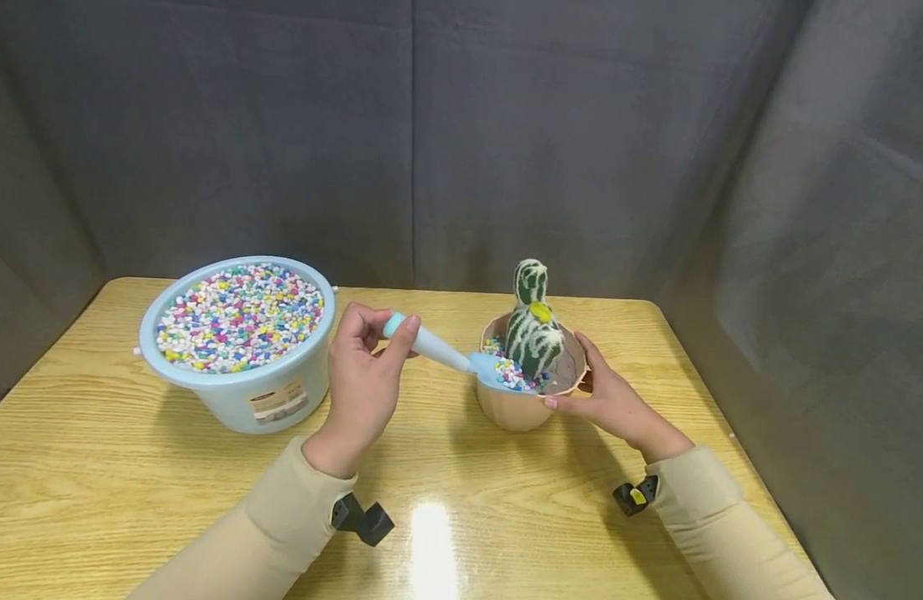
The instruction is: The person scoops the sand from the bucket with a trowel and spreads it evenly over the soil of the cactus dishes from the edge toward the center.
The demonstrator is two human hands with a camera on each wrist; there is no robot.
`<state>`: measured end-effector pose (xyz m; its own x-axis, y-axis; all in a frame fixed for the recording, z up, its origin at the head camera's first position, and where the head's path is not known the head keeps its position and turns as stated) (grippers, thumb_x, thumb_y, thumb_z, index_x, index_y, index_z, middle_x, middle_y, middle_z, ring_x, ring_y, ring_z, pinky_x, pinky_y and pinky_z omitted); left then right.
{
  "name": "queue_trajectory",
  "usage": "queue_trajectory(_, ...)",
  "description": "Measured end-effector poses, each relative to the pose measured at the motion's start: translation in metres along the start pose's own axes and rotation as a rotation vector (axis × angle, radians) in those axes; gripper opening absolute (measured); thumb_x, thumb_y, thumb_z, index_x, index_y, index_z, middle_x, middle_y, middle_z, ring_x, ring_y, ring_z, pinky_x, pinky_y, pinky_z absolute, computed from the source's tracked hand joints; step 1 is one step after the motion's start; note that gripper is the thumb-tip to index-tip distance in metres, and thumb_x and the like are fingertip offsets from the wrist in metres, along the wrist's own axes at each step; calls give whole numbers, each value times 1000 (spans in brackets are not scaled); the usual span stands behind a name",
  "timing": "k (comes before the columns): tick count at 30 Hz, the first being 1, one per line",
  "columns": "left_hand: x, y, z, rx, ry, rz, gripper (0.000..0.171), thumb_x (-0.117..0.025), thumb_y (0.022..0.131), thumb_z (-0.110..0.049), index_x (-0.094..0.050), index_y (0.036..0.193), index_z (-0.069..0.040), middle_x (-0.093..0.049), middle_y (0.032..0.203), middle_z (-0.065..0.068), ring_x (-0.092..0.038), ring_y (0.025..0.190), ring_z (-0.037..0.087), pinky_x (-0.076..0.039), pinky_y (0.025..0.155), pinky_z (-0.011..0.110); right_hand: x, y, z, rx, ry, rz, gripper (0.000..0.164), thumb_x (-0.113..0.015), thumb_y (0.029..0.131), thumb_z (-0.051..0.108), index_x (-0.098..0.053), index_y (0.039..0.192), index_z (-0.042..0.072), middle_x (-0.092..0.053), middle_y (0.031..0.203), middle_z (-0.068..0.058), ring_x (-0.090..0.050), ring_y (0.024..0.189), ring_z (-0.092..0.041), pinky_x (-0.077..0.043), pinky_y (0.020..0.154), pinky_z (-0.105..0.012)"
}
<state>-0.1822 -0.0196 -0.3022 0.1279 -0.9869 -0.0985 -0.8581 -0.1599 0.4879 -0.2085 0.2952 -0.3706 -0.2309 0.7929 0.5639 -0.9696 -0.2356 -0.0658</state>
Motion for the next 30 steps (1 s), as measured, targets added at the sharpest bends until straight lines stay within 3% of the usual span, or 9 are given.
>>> queue_trajectory(7,1,-1,1,-3,-10,-12,17,-67,99,1,-53,106,9,-59,92,12,-64,81,8,-63,72,25,3,-2,3,-4,-32,41,118,-83,89,34,2,164,5,-22,163,-30,-38,142,-52,-43,111,-61)
queue_trajectory(14,1,-1,0,0,-15,-16,18,-67,99,2,-53,107,9,-59,93,12,-63,81,9,-63,72,25,21,8,4,70,42,170,119,-83,89,26,7,164,6,0,169,-25,-19,150,-52,-23,120,-65)
queue_trajectory(22,2,0,1,1,-32,-11,17,-67,99,2,-52,106,9,-58,93,11,-64,82,10,-63,73,26,25,24,3,128,81,281,123,-86,88,25,9,164,9,10,171,-15,0,155,-44,-12,122,-66)
queue_trajectory(26,3,1,0,-16,-35,-14,18,-67,98,3,-52,106,11,-58,92,10,-63,82,10,-64,73,27,25,25,2,138,94,300,124,-87,87,22,9,165,12,11,171,-14,-2,154,-42,-16,121,-64)
queue_trajectory(30,4,2,0,-30,-30,-18,18,-66,98,4,-52,106,12,-58,92,10,-63,81,9,-64,72,26,26,25,2,143,110,304,124,-87,86,21,8,165,13,10,172,-14,-10,153,-44,-30,119,-55)
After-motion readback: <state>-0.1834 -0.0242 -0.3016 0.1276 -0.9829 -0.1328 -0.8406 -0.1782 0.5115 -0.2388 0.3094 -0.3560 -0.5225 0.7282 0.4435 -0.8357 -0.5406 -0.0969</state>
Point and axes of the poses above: each hand's wrist, its own y-axis towards the middle knuckle, its own x-axis out of the back of the hand, z = x × y, the point moved 4 cm from there along y, towards the middle knuckle
